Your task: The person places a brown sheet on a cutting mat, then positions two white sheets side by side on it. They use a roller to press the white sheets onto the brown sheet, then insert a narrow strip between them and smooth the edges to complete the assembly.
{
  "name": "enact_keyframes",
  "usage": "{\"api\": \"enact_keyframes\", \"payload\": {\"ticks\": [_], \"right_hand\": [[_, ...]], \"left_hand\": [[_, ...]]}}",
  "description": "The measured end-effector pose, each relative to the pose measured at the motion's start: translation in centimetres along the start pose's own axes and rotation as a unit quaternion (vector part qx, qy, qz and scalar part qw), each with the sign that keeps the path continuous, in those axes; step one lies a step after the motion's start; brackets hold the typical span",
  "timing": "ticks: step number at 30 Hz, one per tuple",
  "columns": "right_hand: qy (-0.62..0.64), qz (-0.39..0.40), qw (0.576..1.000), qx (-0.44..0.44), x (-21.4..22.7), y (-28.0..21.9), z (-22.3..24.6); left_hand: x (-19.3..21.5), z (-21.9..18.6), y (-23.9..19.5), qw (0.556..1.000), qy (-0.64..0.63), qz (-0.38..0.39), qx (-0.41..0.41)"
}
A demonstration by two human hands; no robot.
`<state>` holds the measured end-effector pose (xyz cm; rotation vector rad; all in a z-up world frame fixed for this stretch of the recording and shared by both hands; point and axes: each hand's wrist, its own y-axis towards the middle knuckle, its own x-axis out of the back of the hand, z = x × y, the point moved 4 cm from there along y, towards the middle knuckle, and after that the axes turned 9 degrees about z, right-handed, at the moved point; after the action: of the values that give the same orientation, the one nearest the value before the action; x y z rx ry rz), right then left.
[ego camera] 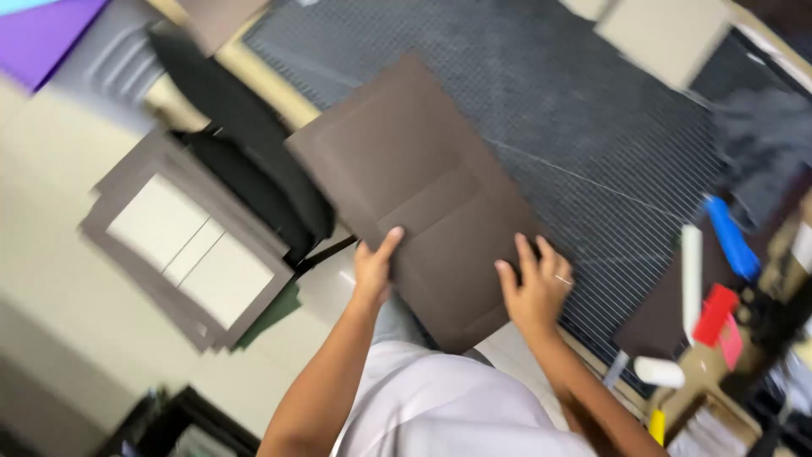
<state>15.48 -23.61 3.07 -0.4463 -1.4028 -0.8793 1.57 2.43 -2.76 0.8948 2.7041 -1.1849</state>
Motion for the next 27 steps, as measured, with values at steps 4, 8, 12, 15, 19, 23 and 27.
{"api": "enact_keyframes", "payload": {"ticks": [4,8,12,15,19,23,27], "right_hand": [[0.067,0.041,0.996,0.051,0.3,0.1,-2.4],[0.164,0.058,0.985,-0.011,-1.8,1.9,-5.9],[0.235,0.109,0.959,-0.111,0.3,5.0,-2.9],[0.240,0.107,0.960,-0.096,-0.4,6.2,-0.9],[0.223,0.085,0.969,-0.066,-2.4,7.8,1.6],[0.185,0.092,0.976,-0.074,-2.3,8.6,5.6],[0.095,0.057,0.993,-0.039,-3.3,8.6,5.9]], "left_hand": [[0.3,-0.6,1.9,0.998,0.015,-0.003,-0.062],[0.4,-5.5,2.1,0.991,0.075,0.043,-0.106],[8.0,-15.0,-3.4,0.983,0.073,0.043,-0.161],[16.9,-20.5,-6.3,0.987,0.013,-0.012,-0.159],[30.4,-22.7,-6.2,0.975,0.097,-0.117,-0.164],[43.6,-20.0,-2.3,0.973,0.020,-0.154,-0.172],[52.7,-17.5,2.9,0.930,0.202,-0.299,0.075]]}}
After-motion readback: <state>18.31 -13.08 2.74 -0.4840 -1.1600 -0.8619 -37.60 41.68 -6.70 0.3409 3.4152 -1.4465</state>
